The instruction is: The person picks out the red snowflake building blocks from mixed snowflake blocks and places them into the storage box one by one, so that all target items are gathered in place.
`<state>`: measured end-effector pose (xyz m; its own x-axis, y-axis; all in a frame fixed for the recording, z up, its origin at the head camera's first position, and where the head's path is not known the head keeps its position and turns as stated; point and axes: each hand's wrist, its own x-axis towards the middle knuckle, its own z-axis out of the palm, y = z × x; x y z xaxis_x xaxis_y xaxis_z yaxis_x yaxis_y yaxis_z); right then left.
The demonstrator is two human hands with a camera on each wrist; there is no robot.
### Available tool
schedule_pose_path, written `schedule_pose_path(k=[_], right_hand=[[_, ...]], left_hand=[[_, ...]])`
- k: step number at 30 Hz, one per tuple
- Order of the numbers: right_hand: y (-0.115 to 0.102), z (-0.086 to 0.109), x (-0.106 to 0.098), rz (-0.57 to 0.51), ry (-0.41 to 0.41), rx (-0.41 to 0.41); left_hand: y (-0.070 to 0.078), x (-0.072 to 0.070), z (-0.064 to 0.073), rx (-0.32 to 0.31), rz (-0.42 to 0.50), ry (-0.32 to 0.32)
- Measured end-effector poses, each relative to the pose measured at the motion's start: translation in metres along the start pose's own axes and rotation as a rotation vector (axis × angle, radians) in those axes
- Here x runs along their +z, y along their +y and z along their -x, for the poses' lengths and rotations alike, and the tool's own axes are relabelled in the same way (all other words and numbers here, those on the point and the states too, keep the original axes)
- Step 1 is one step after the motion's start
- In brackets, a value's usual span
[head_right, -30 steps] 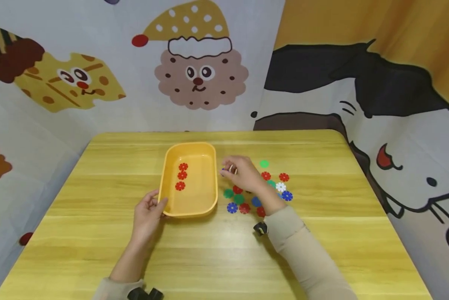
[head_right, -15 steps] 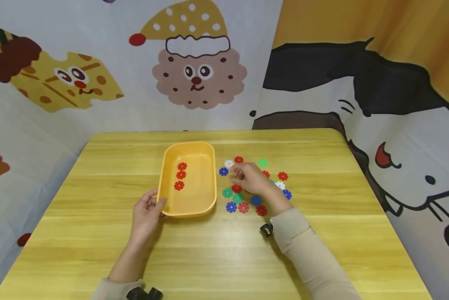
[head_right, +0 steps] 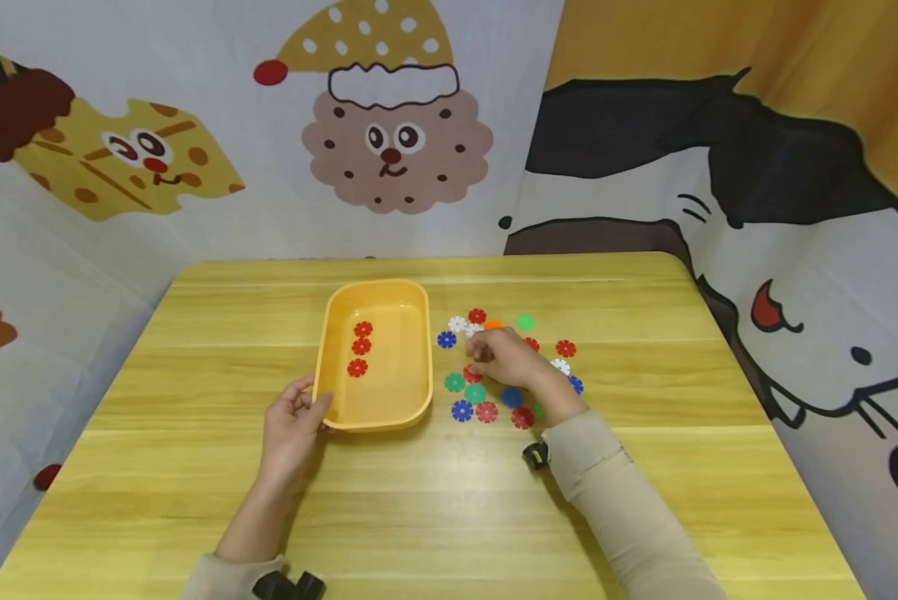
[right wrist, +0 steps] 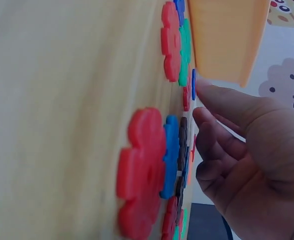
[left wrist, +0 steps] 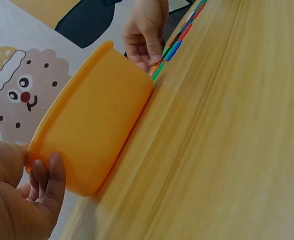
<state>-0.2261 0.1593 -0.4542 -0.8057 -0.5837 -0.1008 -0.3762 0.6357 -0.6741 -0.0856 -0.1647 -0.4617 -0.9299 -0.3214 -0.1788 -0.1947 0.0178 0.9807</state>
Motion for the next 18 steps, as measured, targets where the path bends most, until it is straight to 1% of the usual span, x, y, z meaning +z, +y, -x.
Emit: schedule_pose_path(k=[4, 9, 12, 15, 18], right_hand=[[-0.0007, -0.0002, -0.001, 0.01, -0.024, 0.014], [0.0004, -0.0043, -0.0005, 0.044, 0.014, 0.061], [0.002, -0.0063, -0.0007, 0.07, 0.031, 0.07], [0.002, -0.0057, -0.0013, 0.077, 0.023, 0.072], [0.0011, -0.0044, -0.0009, 0.066, -0.004, 0.083]], left_hand=[[0.0002, 0.0003, 0.0008, 0.015, 0.004, 0.001], [-0.0009, -0.0002, 0.0008, 0.019, 0.006, -0.007], [-0.0019, -0.0006, 0.0, 0.01, 0.009, -0.01], [-0.0025, -0.0008, -0.0004, 0.006, 0.007, -0.01], [-0.0027, -0.0007, -0.0004, 0.006, 0.002, -0.01]])
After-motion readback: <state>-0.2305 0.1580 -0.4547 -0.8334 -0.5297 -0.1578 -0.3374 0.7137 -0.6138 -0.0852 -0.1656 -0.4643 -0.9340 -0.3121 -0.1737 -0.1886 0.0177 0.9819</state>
